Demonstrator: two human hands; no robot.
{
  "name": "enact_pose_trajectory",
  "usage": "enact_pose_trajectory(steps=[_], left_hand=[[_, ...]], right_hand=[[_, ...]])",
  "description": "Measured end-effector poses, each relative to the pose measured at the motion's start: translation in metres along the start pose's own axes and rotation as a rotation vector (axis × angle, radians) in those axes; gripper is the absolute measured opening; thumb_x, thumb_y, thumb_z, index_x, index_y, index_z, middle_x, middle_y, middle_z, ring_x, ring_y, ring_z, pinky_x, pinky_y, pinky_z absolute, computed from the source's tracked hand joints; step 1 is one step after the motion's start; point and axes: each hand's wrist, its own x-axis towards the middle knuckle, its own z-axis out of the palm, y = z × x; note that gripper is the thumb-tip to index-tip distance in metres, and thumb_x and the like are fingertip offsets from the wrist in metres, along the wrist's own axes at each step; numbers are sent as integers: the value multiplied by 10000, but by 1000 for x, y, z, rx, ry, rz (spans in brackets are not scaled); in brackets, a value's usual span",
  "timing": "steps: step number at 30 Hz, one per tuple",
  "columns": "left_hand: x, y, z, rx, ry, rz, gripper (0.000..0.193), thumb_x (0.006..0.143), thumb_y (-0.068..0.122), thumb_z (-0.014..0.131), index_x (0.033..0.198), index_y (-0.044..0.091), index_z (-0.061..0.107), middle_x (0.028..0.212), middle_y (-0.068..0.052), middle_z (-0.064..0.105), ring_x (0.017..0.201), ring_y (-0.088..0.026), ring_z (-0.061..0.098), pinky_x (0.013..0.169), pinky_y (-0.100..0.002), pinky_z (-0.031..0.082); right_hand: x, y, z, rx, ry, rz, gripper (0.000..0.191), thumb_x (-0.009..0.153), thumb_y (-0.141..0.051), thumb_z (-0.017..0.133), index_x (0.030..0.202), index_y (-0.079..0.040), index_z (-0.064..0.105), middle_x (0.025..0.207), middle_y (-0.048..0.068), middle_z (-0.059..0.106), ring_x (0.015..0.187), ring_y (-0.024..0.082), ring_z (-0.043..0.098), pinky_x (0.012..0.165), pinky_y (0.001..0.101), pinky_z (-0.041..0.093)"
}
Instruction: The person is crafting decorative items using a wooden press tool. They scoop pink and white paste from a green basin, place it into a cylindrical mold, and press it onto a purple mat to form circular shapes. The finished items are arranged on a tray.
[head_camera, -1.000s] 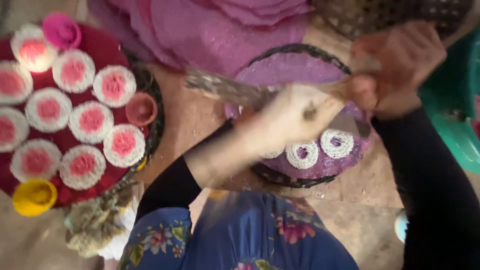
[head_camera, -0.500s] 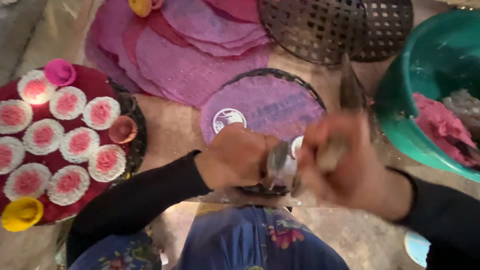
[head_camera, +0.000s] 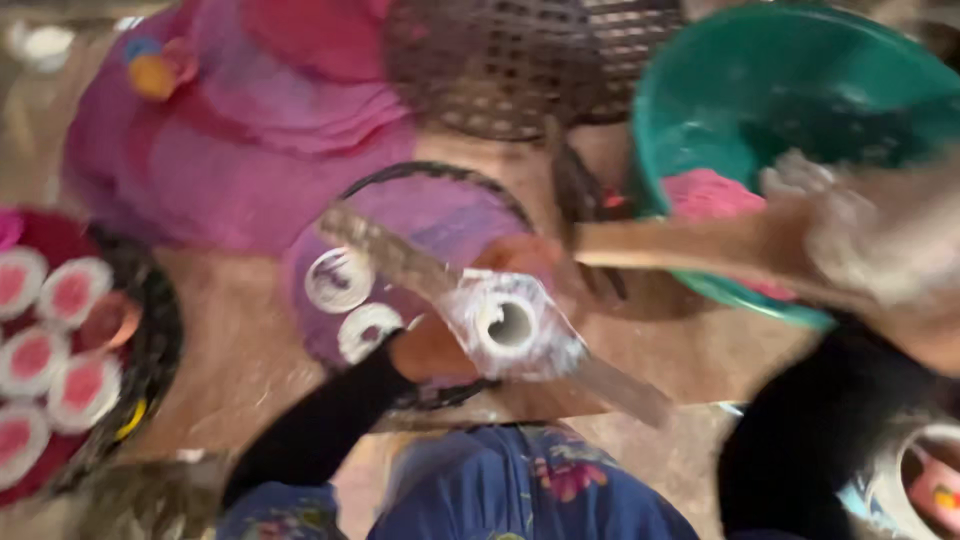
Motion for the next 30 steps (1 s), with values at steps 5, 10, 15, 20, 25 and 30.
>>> enact_pose_trajectory(steps=[5, 10, 15, 20, 25, 30], left_hand=[[33, -20, 58, 5, 171, 31, 321, 853, 286, 738, 1113, 103, 689, 1134, -117, 677, 1033, -318, 679, 874, -453, 506], [9, -35, -13, 168, 642, 11, 304, 901, 234, 729, 1166, 97, 670, 1234, -120, 646, 1126, -310, 664, 963, -455, 490], [-71, -45, -91, 163, 554, 141, 294, 949, 181, 719, 1220, 91, 650, 1334, -124, 615, 1219, -302, 649, 1051, -457, 474], [-56, -30, -88, -385, 396, -11, 307, 956, 152, 708, 1238, 54, 636, 1403, -113, 614, 1275, -277, 651, 1133, -439, 451], [-8, 9, -56, 543, 492, 290, 390, 792, 250, 751, 1102, 17, 711, 1114, -4, 729, 1133, -175, 659, 1162, -340, 490], [-26, -5, -60, 546, 543, 212, 343, 806, 176, 800, 1109, 39, 715, 1099, -53, 715, 1047, -216, 683, 1057, -316, 545]], right_hand=[[14, 13, 59, 320, 203, 449, 350, 1083, -433, 471, 1167, -102, 550, 1115, 22, 610, 1032, 143, 595, 997, 311, 510], [38, -78, 60, 472, -876, 930, 360, 1033, -241, 657, 1316, -28, 593, 1234, 54, 646, 1132, 158, 592, 995, 336, 472], [126, -56, -76, -857, -862, 199, 67, 1040, -104, 658, 1095, -90, 692, 1170, 71, 727, 1135, 233, 706, 981, 356, 548], [162, 105, -151, -1965, -1165, -80, 207, 889, -356, 711, 885, -161, 779, 938, 97, 759, 884, 280, 740, 736, 428, 546], [137, 188, -179, -1997, -1263, 86, 170, 846, -290, 672, 808, -186, 801, 826, 94, 778, 748, 290, 752, 579, 453, 506], [160, 194, -166, -1986, -1387, -137, 174, 863, -245, 662, 754, -196, 789, 762, 82, 760, 676, 280, 734, 501, 478, 450]])
